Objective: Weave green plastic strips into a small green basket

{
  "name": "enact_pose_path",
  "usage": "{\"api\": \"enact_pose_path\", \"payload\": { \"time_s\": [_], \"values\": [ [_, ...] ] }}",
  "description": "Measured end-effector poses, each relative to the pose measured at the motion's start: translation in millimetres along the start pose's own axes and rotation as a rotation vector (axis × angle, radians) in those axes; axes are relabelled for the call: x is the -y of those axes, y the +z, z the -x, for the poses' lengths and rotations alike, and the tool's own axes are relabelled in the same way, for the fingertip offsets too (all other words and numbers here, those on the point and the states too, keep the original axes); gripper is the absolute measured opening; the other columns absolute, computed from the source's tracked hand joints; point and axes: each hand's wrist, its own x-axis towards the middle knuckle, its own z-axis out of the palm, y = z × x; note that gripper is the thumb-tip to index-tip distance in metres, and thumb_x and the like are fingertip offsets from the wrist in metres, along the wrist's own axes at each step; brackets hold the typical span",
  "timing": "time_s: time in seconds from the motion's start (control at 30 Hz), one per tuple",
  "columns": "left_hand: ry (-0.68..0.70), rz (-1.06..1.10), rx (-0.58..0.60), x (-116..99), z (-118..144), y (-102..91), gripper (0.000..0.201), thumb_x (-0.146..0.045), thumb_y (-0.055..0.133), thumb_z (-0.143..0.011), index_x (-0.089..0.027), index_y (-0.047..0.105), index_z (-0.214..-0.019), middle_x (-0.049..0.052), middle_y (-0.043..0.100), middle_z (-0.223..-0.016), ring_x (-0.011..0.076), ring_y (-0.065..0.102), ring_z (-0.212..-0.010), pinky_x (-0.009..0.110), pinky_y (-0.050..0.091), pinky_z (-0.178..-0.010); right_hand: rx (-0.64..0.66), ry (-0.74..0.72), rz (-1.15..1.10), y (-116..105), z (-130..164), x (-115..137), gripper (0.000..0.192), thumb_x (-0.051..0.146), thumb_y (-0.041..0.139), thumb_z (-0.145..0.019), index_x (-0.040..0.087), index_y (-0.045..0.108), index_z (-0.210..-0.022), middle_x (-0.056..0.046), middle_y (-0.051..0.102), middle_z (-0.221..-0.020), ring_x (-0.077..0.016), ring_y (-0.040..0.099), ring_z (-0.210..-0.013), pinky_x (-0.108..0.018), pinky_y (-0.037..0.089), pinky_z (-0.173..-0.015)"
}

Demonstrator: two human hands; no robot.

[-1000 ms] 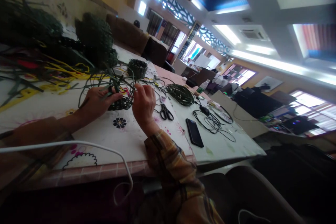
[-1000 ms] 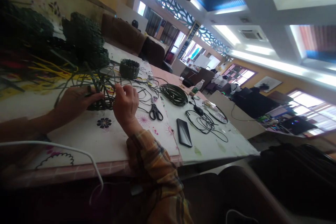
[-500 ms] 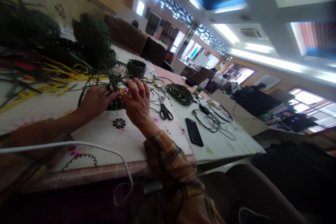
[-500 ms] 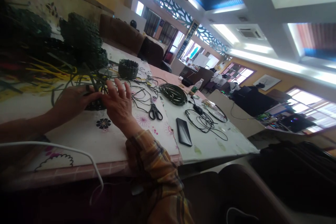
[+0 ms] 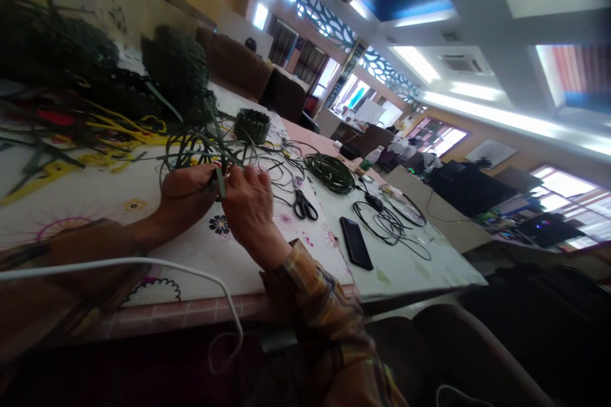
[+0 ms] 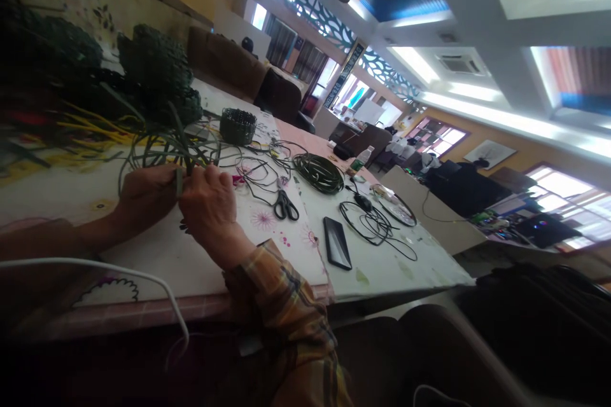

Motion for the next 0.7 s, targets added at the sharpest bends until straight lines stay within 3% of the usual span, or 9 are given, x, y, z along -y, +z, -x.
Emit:
{"api": "enact_pose_path", "payload": {
  "time_s": [0.17,0.33,0.5,0.6,0.7],
  "values": [
    [0.035,-0.256,-0.045,2,-2,-1.7,0.035,-0.039,0.042,-0.092,-0.021,0.055,-0.065,0.007,0.062,-0.067,0.0203,0.055,-0.065,0.032,0.028,-0.058,-0.004,0.098,0.014,-10,6,4,0.032,0.017,0.036,-0.104,0.016,0.068,-0.097,-0.011,0.063,-0.090,-0.0239,0.053,-0.087,-0.040,0.042,-0.072],
    [-0.019,-0.288,-0.018,3,-5,-1.6,0.035,-0.040,0.045,-0.092,-0.020,0.061,-0.069,0.008,0.066,-0.071,0.0207,0.056,-0.064,0.032,0.024,-0.055,0.022,0.054,-0.010,-10,10,19,0.027,0.017,0.038,-0.103,0.017,0.064,-0.106,-0.011,0.063,-0.099,-0.0217,0.054,-0.086,-0.037,0.044,-0.068],
    [-0.123,-0.299,-0.096,13,-12,-6.2,0.039,-0.043,0.046,-0.092,-0.019,0.062,-0.066,0.008,0.068,-0.071,0.0196,0.054,-0.063,0.031,0.026,-0.057,0.069,0.136,-0.026,-10,13,21,0.031,0.021,0.033,-0.105,0.020,0.063,-0.098,-0.008,0.062,-0.091,-0.0176,0.055,-0.074,-0.030,0.038,-0.059],
    [-0.221,-0.233,-0.141,20,-16,-11.8,0.040,-0.048,0.053,-0.090,-0.018,0.065,-0.067,0.006,0.069,-0.070,0.0181,0.056,-0.066,0.029,0.031,-0.060,-0.015,0.184,-0.120,-5,10,9,0.030,0.022,0.037,-0.105,0.022,0.064,-0.094,-0.005,0.064,-0.092,-0.0153,0.058,-0.075,-0.028,0.038,-0.060],
    [-0.281,-0.196,-0.174,24,-16,-14.1,0.040,-0.050,0.060,-0.086,-0.016,0.067,-0.065,0.005,0.068,-0.067,0.0173,0.057,-0.065,0.029,0.034,-0.060,-0.049,0.298,-0.369,9,5,-2,0.023,0.024,0.049,-0.102,0.020,0.067,-0.088,-0.003,0.068,-0.090,-0.0134,0.062,-0.078,-0.025,0.041,-0.065]
  ]
}}
